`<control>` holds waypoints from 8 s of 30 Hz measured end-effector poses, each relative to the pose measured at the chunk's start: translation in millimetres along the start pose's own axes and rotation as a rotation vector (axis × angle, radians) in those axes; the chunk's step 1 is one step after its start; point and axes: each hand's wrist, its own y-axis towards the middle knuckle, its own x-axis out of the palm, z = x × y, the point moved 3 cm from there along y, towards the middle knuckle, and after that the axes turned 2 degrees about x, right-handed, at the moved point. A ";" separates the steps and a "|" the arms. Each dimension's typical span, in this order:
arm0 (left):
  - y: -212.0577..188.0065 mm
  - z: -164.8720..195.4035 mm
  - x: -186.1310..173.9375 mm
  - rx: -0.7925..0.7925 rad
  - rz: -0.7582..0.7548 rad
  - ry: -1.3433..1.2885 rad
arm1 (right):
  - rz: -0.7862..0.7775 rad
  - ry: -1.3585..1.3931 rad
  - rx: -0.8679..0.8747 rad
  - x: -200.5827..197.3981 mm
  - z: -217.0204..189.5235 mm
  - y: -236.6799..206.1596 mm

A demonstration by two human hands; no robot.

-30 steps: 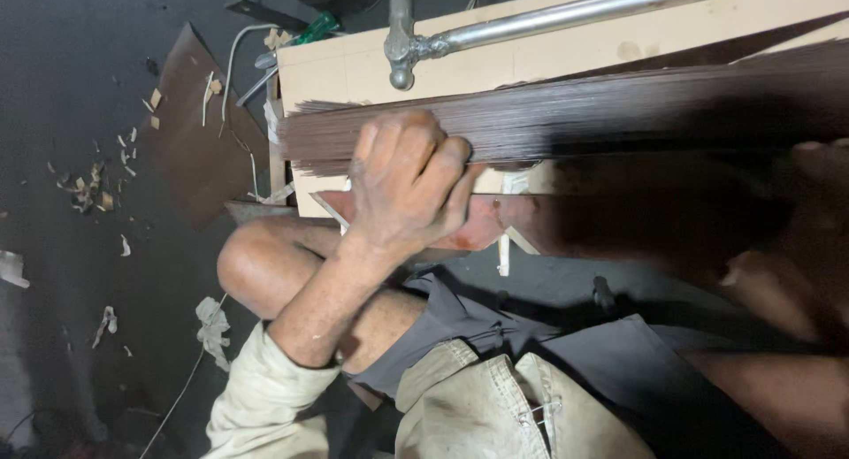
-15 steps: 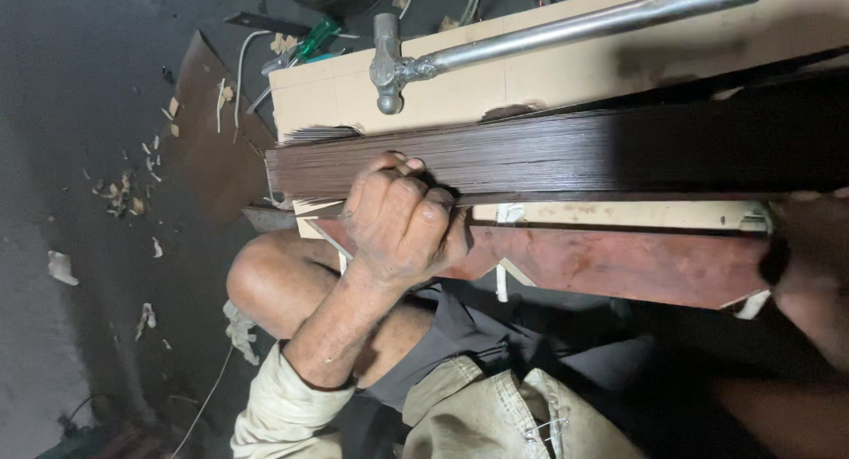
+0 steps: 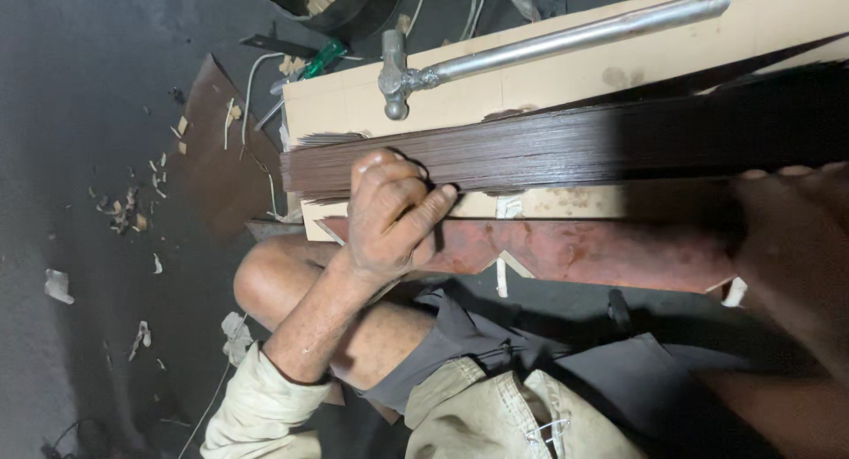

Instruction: The person sits on the floor with a wooden board holding a large bundle of long thin dark strips. They square the bundle's ends against a metal blade and a wooden guide, tap and press the bundle to align the strips, and repeatedly reposition and re-flatten the bundle on the board.

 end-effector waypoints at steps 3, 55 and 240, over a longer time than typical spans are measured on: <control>-5.8 0.1 -2.8 0.026 -0.012 0.098 | -0.014 0.003 -0.002 0.7 -4.4 -0.3; -51.3 46.8 -30.0 -0.407 -0.051 -0.154 | 0.095 0.609 0.171 -7.7 -104.7 42.3; -173.3 -43.7 -40.9 -1.030 1.027 -0.940 | 0.169 0.209 -0.213 15.0 -233.9 236.8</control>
